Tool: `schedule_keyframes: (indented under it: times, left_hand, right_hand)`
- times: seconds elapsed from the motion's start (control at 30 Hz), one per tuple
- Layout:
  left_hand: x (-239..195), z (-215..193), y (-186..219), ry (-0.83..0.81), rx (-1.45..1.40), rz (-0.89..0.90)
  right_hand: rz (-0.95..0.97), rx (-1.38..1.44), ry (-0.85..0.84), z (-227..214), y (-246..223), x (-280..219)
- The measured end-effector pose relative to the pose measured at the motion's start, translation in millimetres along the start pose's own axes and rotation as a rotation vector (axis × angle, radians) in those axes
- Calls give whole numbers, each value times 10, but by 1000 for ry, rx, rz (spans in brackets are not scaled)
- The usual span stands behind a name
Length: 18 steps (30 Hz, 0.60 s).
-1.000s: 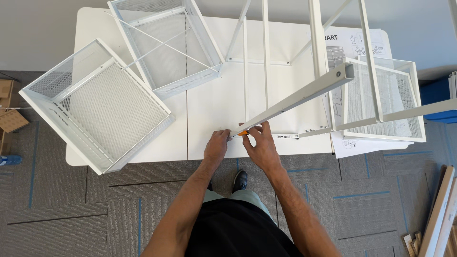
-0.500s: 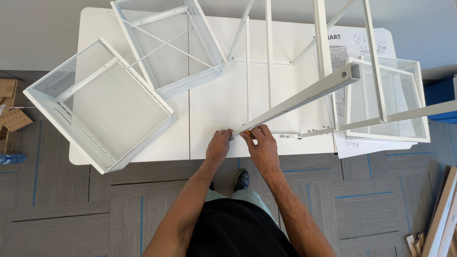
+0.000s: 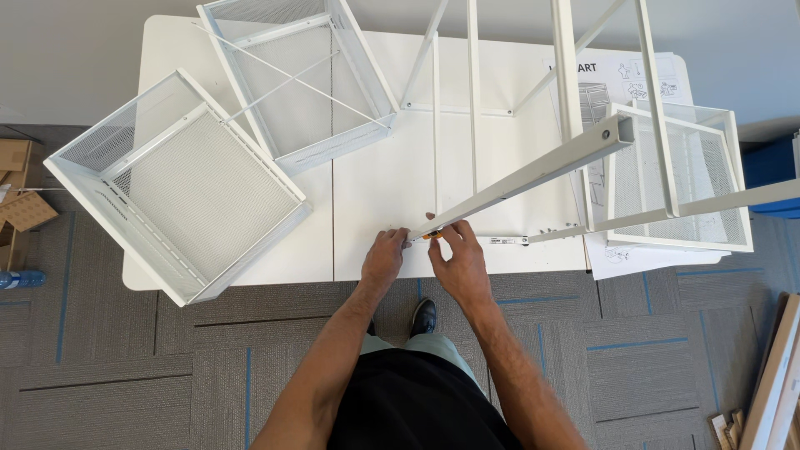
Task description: The person assembles a white metal shelving unit on a table using a screwdriver. They attach vertical poles to a base frame and secure mesh baskets to the sides, following an instruction sheet.
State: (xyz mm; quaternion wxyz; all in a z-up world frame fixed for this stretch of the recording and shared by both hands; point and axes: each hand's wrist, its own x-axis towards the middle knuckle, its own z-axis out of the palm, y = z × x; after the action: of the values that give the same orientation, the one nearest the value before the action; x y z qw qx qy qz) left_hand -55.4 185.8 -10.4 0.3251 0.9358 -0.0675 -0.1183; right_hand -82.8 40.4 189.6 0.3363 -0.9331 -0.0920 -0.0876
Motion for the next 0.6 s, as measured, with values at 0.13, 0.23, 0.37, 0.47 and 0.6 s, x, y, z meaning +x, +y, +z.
schedule_keyframes:
  times: [0.13,0.23,0.37,0.47,0.6]
  left_hand:
    - [-15,-25,24,-2,-7,-8]
    - [-20,-33,27,-2,6,-9]
    - [-22,-37,30,-1,12,1]
    - [-54,-21,30,-3,7,2]
    - [-32,-64,67,6,16,-5]
  right_hand:
    - [24,-19,18,55,130,-38]
    - [48,21,33,59,175,-30]
    - [132,68,-6,-74,-3,2]
    - [167,107,-6,55,243,-63]
    - [-13,38,71,22,133,-35]
